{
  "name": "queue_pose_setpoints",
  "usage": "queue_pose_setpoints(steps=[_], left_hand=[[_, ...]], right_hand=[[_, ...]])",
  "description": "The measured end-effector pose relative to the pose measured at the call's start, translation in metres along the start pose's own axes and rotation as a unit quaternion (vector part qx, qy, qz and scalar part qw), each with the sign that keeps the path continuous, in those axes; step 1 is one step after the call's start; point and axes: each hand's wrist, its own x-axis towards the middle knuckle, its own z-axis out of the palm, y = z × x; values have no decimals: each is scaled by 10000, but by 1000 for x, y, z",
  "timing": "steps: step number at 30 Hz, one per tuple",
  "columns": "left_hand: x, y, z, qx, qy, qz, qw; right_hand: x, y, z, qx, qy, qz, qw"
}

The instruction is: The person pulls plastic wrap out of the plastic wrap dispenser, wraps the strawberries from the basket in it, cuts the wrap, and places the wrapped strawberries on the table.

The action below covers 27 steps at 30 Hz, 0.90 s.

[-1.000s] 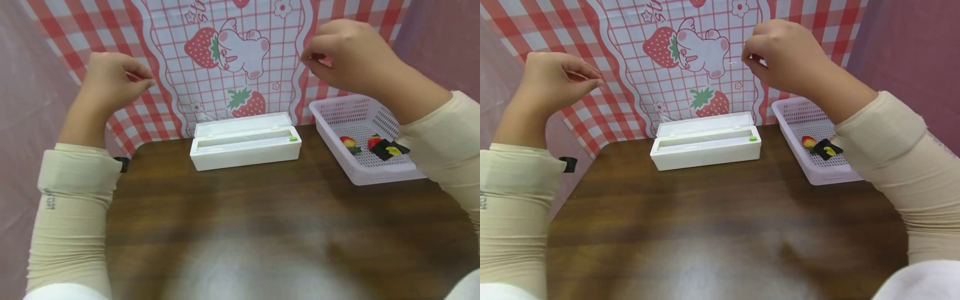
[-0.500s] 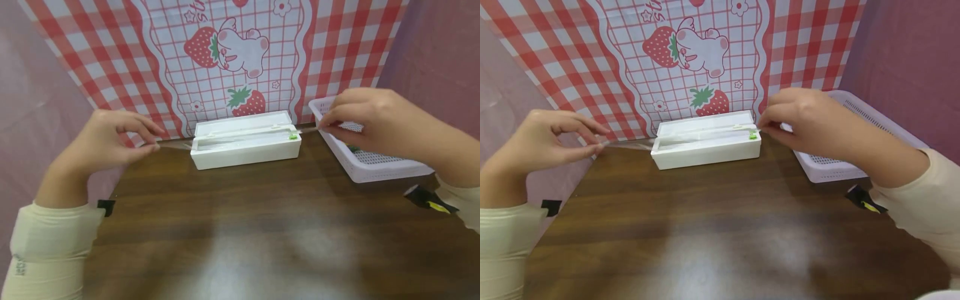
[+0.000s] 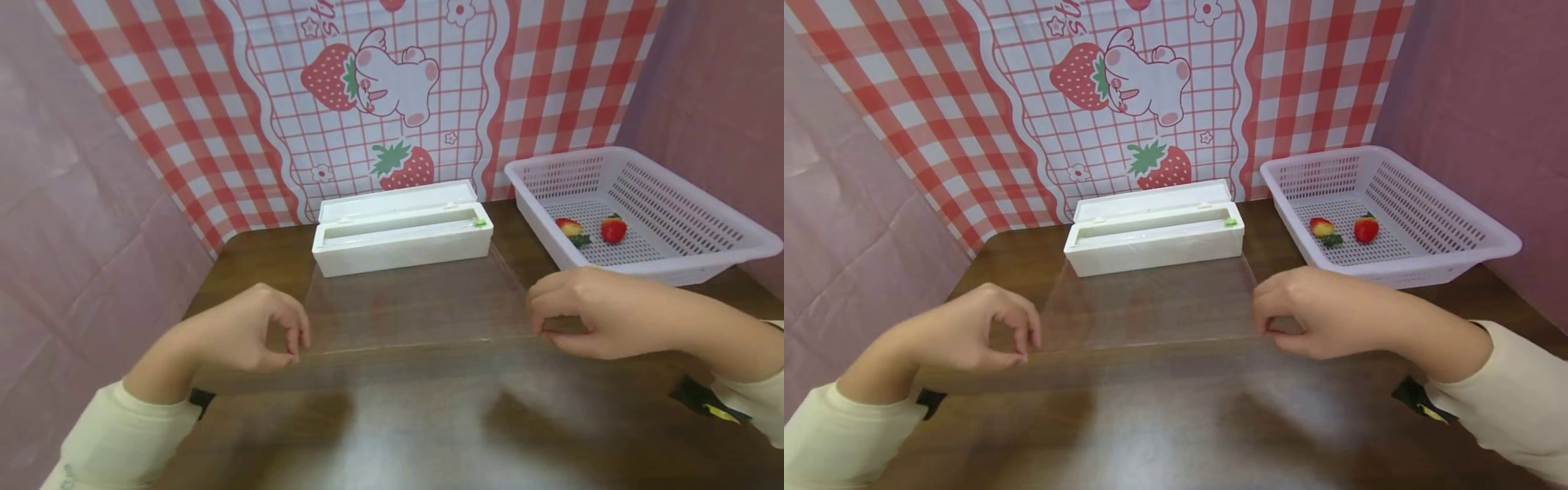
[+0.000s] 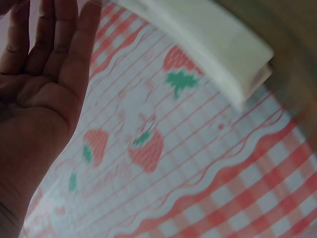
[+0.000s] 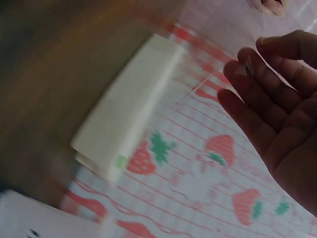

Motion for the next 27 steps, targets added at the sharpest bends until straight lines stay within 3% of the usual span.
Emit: queue_pose_setpoints(steps=[4, 9, 17, 21, 27], left_hand=[[6, -9, 21, -268, -417, -112, 9987], [11, -20, 43, -342, -684, -165, 9969], [21, -37, 77, 339, -1073, -167, 9935], [21, -38, 86, 655, -1144, -282, 9909], [20, -35, 89, 605, -1237, -538, 9890]], right_hand=[[-4, 7, 21, 262, -428, 164, 9986], [-5, 14, 43, 430, -864, 480, 9942], [-4, 26, 71, 313, -1595, 826, 9832], [-2, 28, 81, 248, -1767, 947, 9794], [1, 25, 81, 115, -2166, 1370, 9665]])
